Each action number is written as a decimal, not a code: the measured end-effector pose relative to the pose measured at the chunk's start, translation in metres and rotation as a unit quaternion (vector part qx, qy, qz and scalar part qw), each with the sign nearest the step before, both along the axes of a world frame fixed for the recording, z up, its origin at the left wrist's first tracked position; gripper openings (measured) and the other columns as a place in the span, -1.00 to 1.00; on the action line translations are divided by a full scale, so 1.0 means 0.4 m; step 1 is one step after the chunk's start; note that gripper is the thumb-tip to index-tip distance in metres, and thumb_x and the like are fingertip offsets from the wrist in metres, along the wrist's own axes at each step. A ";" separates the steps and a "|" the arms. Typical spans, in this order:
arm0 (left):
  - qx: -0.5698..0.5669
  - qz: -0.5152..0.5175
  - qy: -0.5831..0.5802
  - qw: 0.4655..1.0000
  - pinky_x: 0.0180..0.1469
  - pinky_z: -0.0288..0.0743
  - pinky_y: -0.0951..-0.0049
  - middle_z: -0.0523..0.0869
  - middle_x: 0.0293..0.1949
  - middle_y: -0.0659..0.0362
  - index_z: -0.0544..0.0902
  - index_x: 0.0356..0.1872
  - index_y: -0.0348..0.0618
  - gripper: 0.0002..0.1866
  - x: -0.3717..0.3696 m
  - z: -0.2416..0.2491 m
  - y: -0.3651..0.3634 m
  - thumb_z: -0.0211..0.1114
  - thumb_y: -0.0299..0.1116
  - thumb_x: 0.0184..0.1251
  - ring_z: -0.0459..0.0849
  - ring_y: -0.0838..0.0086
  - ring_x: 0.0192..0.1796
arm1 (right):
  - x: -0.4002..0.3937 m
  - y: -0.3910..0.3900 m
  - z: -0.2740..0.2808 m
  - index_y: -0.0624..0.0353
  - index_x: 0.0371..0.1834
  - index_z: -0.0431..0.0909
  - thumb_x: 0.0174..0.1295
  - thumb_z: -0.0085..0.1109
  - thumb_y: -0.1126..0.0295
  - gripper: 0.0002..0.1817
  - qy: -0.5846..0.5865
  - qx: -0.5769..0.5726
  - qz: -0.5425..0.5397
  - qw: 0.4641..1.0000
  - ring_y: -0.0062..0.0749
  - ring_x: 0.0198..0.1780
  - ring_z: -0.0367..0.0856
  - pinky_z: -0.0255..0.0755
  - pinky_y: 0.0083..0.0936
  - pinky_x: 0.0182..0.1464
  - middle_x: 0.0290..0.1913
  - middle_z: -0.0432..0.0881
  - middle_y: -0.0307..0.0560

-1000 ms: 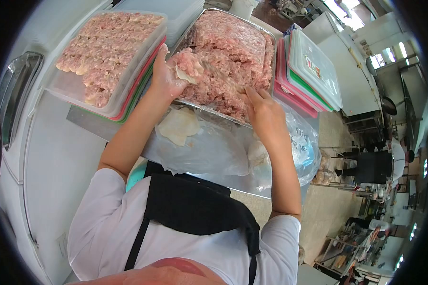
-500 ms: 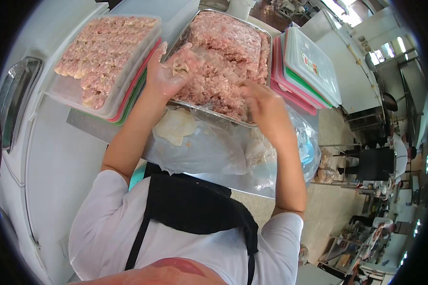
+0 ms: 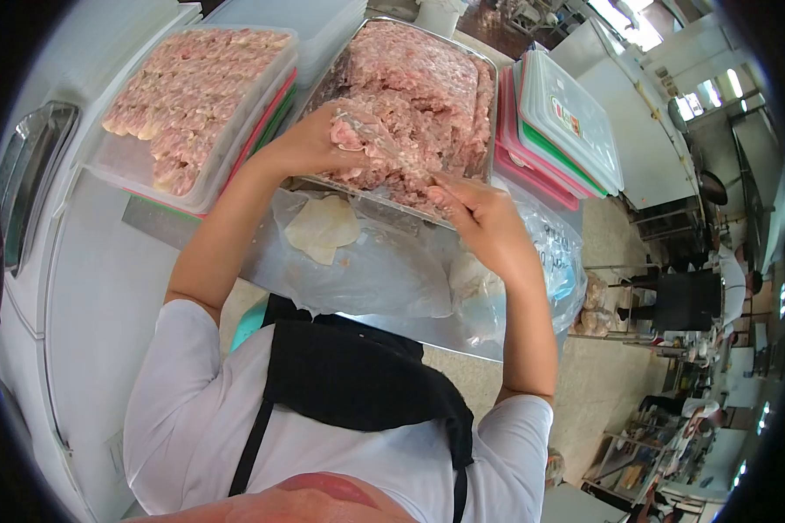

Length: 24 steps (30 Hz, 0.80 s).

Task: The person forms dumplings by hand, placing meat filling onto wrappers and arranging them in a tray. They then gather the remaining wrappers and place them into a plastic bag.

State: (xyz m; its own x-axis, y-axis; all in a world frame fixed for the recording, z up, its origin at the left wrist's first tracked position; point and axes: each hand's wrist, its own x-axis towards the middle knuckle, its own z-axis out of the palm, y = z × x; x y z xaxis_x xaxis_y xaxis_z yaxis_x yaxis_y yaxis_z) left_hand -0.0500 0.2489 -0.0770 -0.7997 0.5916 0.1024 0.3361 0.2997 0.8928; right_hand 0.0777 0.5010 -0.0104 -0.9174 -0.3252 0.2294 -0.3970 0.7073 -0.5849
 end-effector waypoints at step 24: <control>0.071 -0.042 0.146 0.986 0.09 0.47 0.42 0.71 -0.09 0.07 0.64 -0.03 -0.22 -0.55 0.028 0.060 -0.003 0.44 -0.24 0.04 0.65 0.31 -0.03 | -0.019 0.036 -0.050 0.22 0.01 0.64 0.28 0.21 0.37 -0.72 -0.066 -0.076 -0.013 0.995 -0.38 -0.01 0.65 0.46 -0.47 0.08 0.01 0.67 0.06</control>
